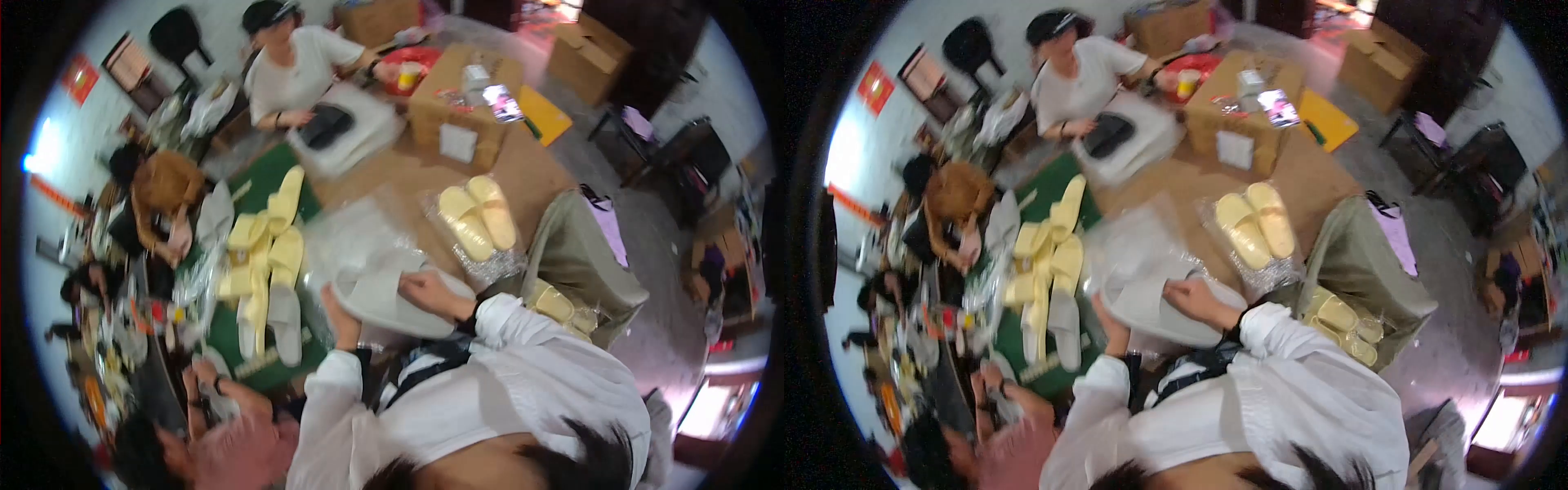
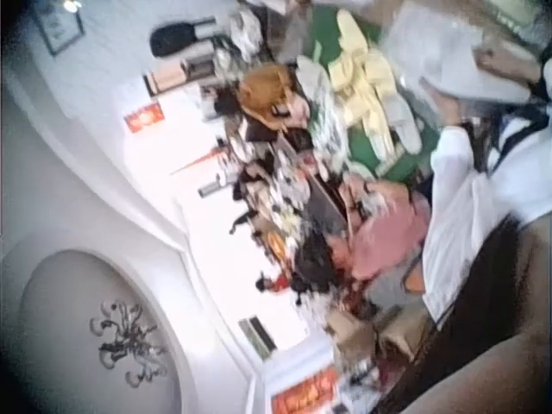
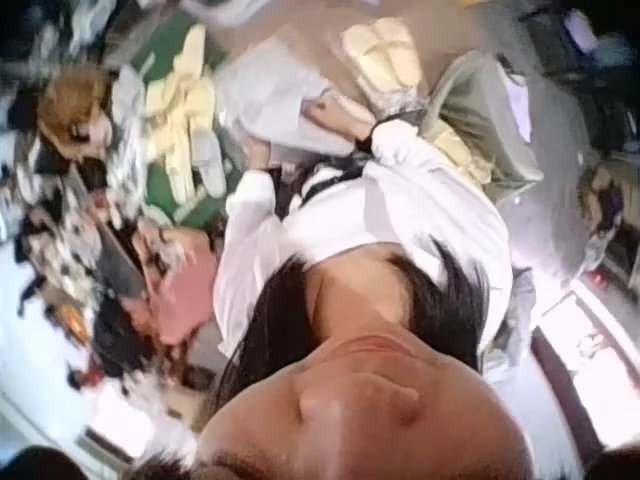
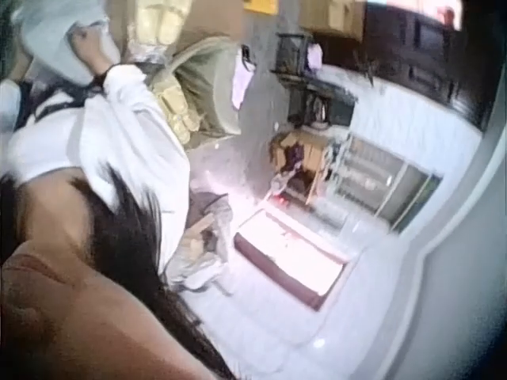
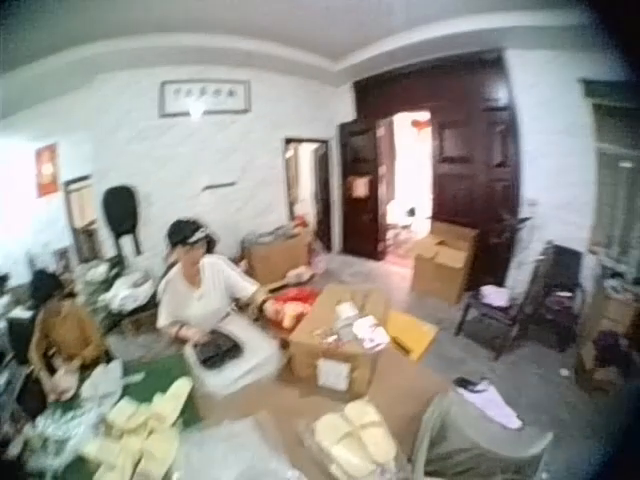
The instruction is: The recorder is shown packing yellow and grey slippers into plastic bags at a table with others performing similar tasks.
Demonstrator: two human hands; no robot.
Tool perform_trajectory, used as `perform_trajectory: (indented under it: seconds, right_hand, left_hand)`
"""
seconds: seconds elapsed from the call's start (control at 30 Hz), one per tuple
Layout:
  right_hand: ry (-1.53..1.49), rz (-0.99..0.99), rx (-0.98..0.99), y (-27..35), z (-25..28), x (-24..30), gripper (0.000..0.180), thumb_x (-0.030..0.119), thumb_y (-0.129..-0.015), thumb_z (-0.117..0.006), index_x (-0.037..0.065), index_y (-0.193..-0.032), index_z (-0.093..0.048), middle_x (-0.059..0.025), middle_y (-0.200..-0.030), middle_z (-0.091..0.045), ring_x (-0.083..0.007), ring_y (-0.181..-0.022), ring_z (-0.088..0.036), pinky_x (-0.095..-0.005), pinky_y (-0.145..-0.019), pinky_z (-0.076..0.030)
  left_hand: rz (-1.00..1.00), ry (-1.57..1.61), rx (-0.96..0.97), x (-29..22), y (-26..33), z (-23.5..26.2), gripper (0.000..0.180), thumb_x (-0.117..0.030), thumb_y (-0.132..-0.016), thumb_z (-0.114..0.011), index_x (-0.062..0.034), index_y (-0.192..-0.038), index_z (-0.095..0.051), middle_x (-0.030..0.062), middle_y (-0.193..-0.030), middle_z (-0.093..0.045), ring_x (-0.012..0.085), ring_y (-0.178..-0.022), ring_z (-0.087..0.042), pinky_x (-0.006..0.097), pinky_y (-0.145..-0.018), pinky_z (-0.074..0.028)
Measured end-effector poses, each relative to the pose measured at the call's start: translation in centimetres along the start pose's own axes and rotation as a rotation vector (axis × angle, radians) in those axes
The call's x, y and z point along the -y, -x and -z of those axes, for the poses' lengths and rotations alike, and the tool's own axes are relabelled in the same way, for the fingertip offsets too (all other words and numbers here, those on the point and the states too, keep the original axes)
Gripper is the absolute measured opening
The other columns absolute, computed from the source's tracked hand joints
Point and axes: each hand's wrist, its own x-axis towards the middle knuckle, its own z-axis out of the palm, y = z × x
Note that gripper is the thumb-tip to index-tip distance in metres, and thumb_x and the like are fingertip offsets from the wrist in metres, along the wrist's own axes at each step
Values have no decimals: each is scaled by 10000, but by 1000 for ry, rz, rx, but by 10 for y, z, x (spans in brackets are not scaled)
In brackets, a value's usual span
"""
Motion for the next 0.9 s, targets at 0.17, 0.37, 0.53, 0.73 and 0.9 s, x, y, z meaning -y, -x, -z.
perform_trajectory:
  seconds: [0.17,0.37,0.53,0.73,0.9]
  right_hand:
    - [210,104,-135,0,10,-22,230,191,-814,-580,16,-950,-642,-180,-797,-630,-259,-680,-607,-314,-629,-466]
    - [356,103,-66,1,2,-28,310,224,-794,-601,43,-1045,-619,-191,-723,-603,-291,-629,-577,-338,-585,-446]
    - [117,137,-67,6,-5,-37,298,150,-792,-614,-11,-1043,-613,-157,-796,-648,-174,-657,-590,-282,-595,-442]
    - [-14,-78,175,3,-22,3,194,85,-807,-581,-18,-960,-641,-58,-734,-628,-72,-664,-516,-218,-599,-419]
    - [-186,-107,430,2,-30,27,174,82,-816,-563,-18,-934,-644,-53,-771,-638,-73,-708,-521,-231,-635,-425]
  left_hand:
    - [134,-71,-109,-19,-17,-5,375,85,-707,-527,-54,-1052,-575,89,-951,-462,183,-723,-486,265,-643,-416]
    - [91,-87,-107,-17,6,4,341,81,-751,-500,-64,-1042,-602,114,-1011,-467,222,-864,-510,274,-704,-445]
    - [105,-59,-149,-24,10,16,358,82,-759,-491,-75,-1060,-603,131,-1096,-467,251,-1009,-490,299,-804,-438]
    - [121,18,-199,10,21,39,340,2,-753,-536,-72,-1079,-598,129,-1195,-464,257,-1075,-481,307,-840,-434]
    - [105,321,-161,-3,6,42,339,15,-802,-508,-60,-1125,-578,113,-1053,-511,186,-949,-520,260,-812,-432]
